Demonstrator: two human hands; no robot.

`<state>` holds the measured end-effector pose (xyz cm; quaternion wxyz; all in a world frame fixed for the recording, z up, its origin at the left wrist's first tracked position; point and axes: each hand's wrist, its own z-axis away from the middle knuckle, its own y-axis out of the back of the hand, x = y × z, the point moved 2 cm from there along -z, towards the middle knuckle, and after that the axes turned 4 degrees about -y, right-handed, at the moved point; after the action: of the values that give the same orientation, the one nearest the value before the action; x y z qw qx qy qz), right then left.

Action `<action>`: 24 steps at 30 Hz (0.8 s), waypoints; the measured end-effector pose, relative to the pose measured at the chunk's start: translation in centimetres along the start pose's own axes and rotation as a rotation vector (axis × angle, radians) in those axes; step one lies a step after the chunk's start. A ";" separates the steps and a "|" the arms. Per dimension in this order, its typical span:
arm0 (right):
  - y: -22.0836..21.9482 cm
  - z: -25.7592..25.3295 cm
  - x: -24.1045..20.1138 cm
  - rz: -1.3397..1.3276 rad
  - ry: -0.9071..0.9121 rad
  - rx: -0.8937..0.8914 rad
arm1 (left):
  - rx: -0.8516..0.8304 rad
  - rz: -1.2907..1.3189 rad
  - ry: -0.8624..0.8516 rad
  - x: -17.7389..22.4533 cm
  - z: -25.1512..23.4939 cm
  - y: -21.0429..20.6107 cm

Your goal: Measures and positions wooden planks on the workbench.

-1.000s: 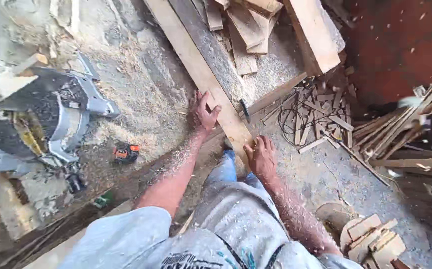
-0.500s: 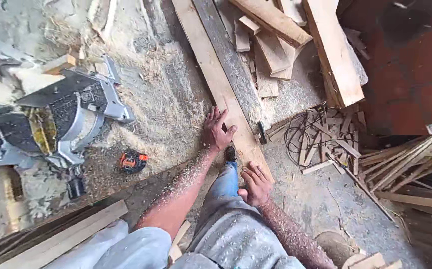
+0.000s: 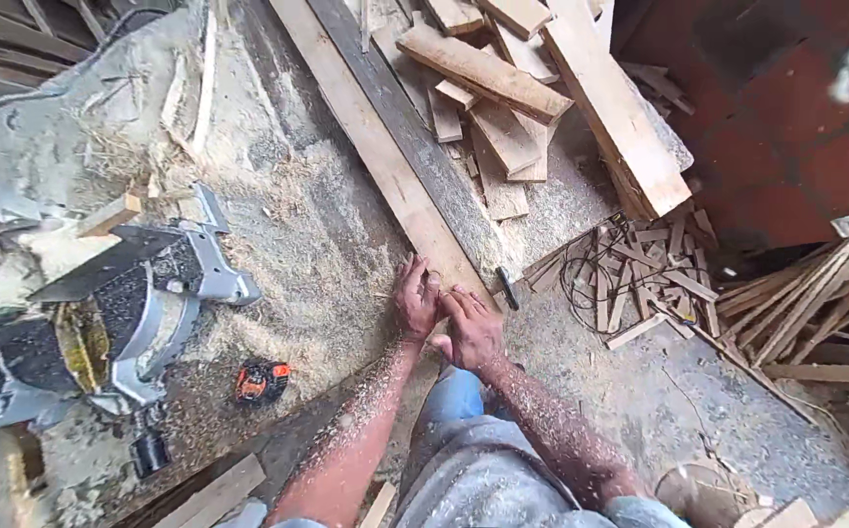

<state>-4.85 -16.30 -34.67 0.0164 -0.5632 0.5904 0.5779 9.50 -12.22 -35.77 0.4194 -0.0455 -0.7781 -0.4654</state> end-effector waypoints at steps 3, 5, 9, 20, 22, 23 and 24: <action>-1.9 -3.8 -0.3 -0.044 -0.065 -0.052 | 0.026 0.069 0.036 -0.1 0.1 0.0; -2.6 -6.2 -0.3 -0.082 -0.099 -0.118 | 0.062 0.116 0.131 0.8 -0.5 0.3; -1.5 -6.9 0.1 -0.230 -0.125 -0.232 | -0.038 0.036 0.056 1.4 0.2 0.9; 5.4 -7.6 2.7 0.489 0.287 -0.713 | -0.219 -0.332 -0.005 3.4 3.7 -0.1; 5.3 -7.8 2.8 0.510 0.366 -0.707 | -0.273 -0.359 -0.028 3.4 3.6 0.3; 5.3 -8.0 2.7 0.520 0.388 -0.706 | -0.285 -0.376 -0.053 3.4 3.4 0.4; 5.2 -8.4 2.6 0.525 0.399 -0.707 | -0.275 -0.395 -0.092 3.1 3.0 0.6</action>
<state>-4.04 -25.49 -30.19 -0.4362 -0.4661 0.4715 0.6084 5.94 -10.65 -33.84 0.2741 0.0298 -0.7193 -0.6376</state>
